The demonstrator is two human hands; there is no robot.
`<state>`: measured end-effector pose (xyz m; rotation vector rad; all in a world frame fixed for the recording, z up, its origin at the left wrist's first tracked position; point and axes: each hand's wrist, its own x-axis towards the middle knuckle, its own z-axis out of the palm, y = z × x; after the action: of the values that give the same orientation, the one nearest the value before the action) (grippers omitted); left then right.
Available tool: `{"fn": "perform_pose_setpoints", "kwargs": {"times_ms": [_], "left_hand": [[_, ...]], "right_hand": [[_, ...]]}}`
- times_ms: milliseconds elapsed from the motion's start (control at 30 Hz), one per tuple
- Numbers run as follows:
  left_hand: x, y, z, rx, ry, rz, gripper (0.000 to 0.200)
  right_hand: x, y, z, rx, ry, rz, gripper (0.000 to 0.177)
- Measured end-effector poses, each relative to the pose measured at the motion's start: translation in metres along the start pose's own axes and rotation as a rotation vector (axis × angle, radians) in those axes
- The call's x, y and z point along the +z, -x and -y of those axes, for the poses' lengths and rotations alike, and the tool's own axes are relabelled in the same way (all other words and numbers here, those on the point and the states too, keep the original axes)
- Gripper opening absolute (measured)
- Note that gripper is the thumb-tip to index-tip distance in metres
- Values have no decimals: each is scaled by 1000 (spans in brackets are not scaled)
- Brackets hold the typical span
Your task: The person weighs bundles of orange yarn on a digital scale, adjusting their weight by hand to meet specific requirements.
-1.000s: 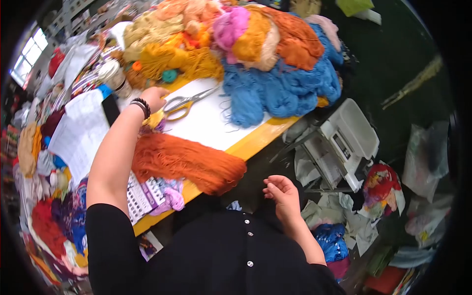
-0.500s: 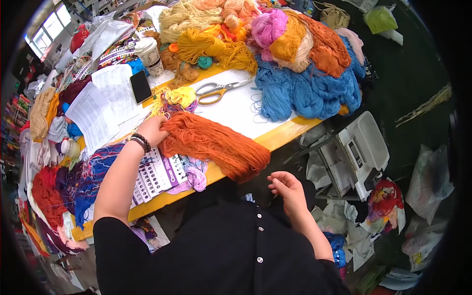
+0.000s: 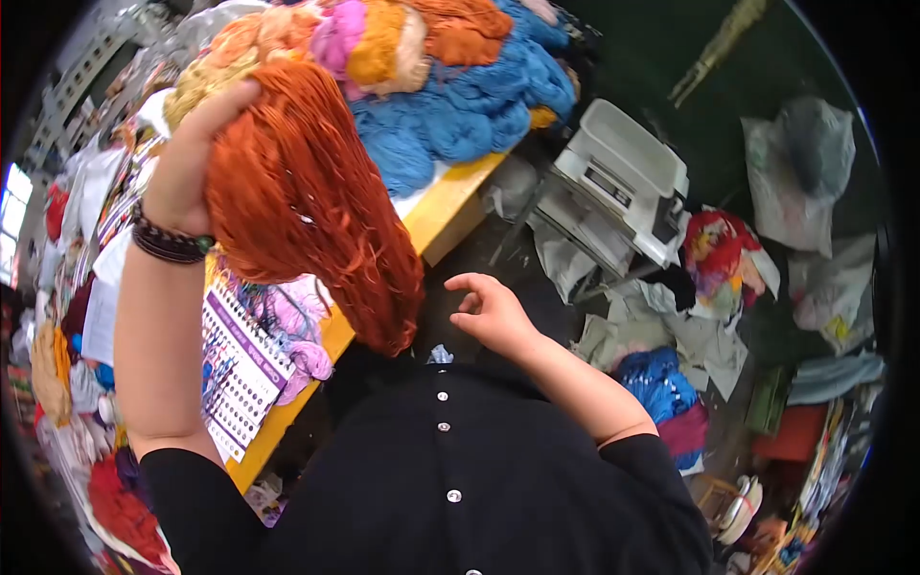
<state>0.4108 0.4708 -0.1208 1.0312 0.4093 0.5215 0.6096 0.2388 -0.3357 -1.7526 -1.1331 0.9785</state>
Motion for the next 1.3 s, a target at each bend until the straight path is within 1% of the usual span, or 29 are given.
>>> {"fn": "perform_pose_setpoints", "kwargs": {"times_ms": [100, 133, 200, 233, 300, 367, 400, 433, 467, 500, 533, 567, 633, 667, 700, 733, 833, 867, 900, 933, 967, 1000, 1033, 1067, 1100, 1133, 1167, 1200, 1300], "left_hand": [[19, -16, -26, -56, 14, 203, 33], [22, -18, -33, 7, 0, 265, 36], [19, -17, -48, 172, -93, 310, 37], [13, -20, -58, 440, -274, -86, 46], [-11, -24, -68, 424, -273, -42, 46], [-22, -14, -70, 413, -262, 24, 46], [-37, -15, -78, 406, -255, 57, 47], [-15, -9, -62, 400, -246, 93, 47], [-23, -11, -67, 394, -236, 130, 47], [-57, -13, -86, 388, -225, 166, 48], [-9, -6, -54, 382, -212, 201, 48], [-4, -5, -50, 377, -200, 234, 48], [-6, -2, -48, 371, -177, 293, 49], [-59, -21, -85, 372, -167, 320, 49], [-12, -4, -51, 373, -158, 344, 49], [1, -1, -41, 377, -148, 367, 50], [30, 17, -14, 373, -119, 437, 51], [55, 31, 7, 364, -106, 469, 51], [50, 32, 3, 354, -91, 501, 51], [47, 17, -12, 346, -74, 529, 51], [41, 16, -4, 342, -57, 553, 52], [62, 32, 15, 341, -42, 573, 52], [53, 25, 8, 340, -27, 592, 52], [50, 12, 2, 340, -12, 609, 53], [49, 5, 0, 343, 2, 624, 53], [37, 12, -4, 349, 14, 636, 53], [28, 28, -1, 359, 17, 645, 54], [23, 14, -9, 369, 14, 647, 54], [30, 15, -3, 399, -5, 649, 55]], "right_hand": [[-5, 7, -19, -53, -10, -83, 41], [-7, 10, -23, -113, -2, -116, 41], [-15, 16, -22, -97, -46, -119, 42], [-18, 18, -23, -125, -30, -155, 39], [-21, 23, -23, -149, -23, -201, 35], [-21, 26, -15, -294, -102, -216, 25], [-22, 29, -6, -348, -64, -218, 18], [-19, 30, -2, -407, -33, -225, 15], [-16, 26, -1, -539, 35, -280, 15], [-13, 24, 4, -552, 17, -304, 16], [-9, 19, 4, -537, 10, -300, 18], [-5, 11, 1, -511, -7, -266, 17], [-3, -2, 3, -400, -98, -139, 17], [-5, -10, 2, -324, -141, -24, 17], [-8, -19, 0, -248, -182, 93, 17], [-14, -23, 5, 31, -350, 256, 19], [-4, -53, -21, 99, -610, 437, 18], [-6, -56, -20, 129, -601, 430, 17], [-8, -59, -19, 163, -593, 421, 17], [-9, -63, -17, 52, -553, 358, 20], [-13, -69, -14, 74, -679, 249, 21], [-24, -71, 3, 93, -802, 141, 22], [-30, -83, -2, 91, -933, 168, 25], [-48, -72, 23, 199, -949, 93, 30], [-54, -84, 1, 135, -1024, 173, 47], [-72, -75, 9, 119, -1152, 288, 62], [-75, -75, 4, 146, -1292, 282, 71], [-82, -65, 18, 159, -1292, 171, 55], [-95, -48, 44, 18, -1205, 107, 57]]}}
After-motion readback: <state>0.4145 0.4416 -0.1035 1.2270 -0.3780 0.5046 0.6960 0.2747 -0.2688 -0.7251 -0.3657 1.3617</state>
